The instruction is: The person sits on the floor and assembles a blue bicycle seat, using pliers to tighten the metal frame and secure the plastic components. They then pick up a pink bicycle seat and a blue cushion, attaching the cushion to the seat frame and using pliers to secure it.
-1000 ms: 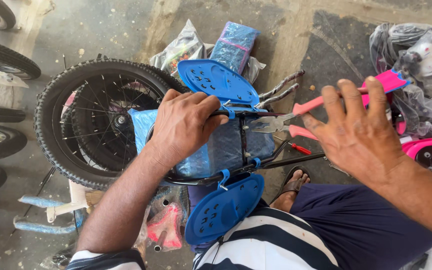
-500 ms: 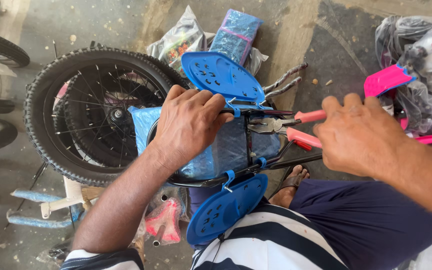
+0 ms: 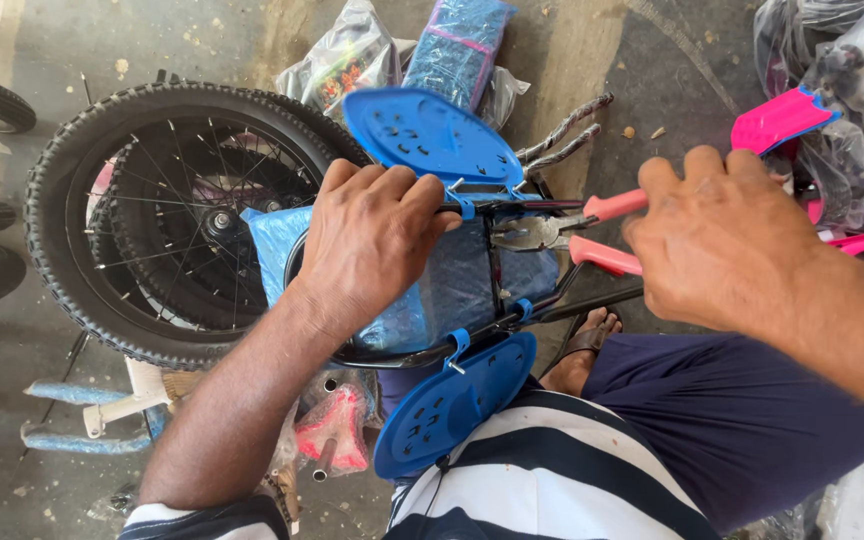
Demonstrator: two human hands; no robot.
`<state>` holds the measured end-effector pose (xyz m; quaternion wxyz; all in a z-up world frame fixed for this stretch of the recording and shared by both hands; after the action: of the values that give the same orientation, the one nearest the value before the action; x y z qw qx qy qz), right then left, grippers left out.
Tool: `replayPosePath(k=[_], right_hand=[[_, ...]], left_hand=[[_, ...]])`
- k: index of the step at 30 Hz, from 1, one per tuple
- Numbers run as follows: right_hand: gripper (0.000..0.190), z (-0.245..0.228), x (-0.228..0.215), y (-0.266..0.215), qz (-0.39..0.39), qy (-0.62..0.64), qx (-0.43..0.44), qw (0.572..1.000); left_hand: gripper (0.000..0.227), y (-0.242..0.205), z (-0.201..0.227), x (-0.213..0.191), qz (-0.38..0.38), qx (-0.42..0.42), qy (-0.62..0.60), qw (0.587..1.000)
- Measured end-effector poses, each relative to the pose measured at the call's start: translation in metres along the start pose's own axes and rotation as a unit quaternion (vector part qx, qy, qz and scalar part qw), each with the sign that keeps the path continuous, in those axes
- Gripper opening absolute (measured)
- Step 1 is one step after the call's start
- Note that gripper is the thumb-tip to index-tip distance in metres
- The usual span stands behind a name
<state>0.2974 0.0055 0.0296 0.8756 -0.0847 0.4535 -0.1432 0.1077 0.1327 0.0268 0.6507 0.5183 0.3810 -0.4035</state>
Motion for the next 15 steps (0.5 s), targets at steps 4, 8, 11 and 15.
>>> replayPosePath(k=[4, 8, 11, 15], right_hand=[[0.03, -0.002, -0.03, -0.01, 0.197, -0.115, -0.022, 0.974], [0.03, -0.004, -0.014, -0.008, 0.106, -0.151, -0.047, 0.982], [0.034, -0.001, 0.022, -0.003, -0.121, 0.035, 0.008, 0.992], [0.027, -0.001, 0.012, -0.013, -0.031, 0.031, 0.023, 0.999]], left_hand=[[0.025, 0.003, 0.0, -0.001, 0.001, 0.009, 0.007, 1.0], [0.024, 0.005, 0.004, -0.002, 0.007, 0.022, 0.01, 1.0], [0.025, 0.003, 0.006, -0.001, 0.001, 0.017, 0.01, 1.0], [0.026, 0.003, 0.001, -0.001, -0.007, 0.002, 0.002, 1.0]])
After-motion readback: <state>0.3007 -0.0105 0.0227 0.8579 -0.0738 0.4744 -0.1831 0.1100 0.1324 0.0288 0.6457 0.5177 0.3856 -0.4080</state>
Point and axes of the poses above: each hand's wrist, its own y-axis towards the middle knuckle, its own x-axis out of the palm, z = x × y, the point moved 6 cm from there along y, towards the middle knuckle, and after that the axes turned 15 degrees about x, right-handed, at the moved point
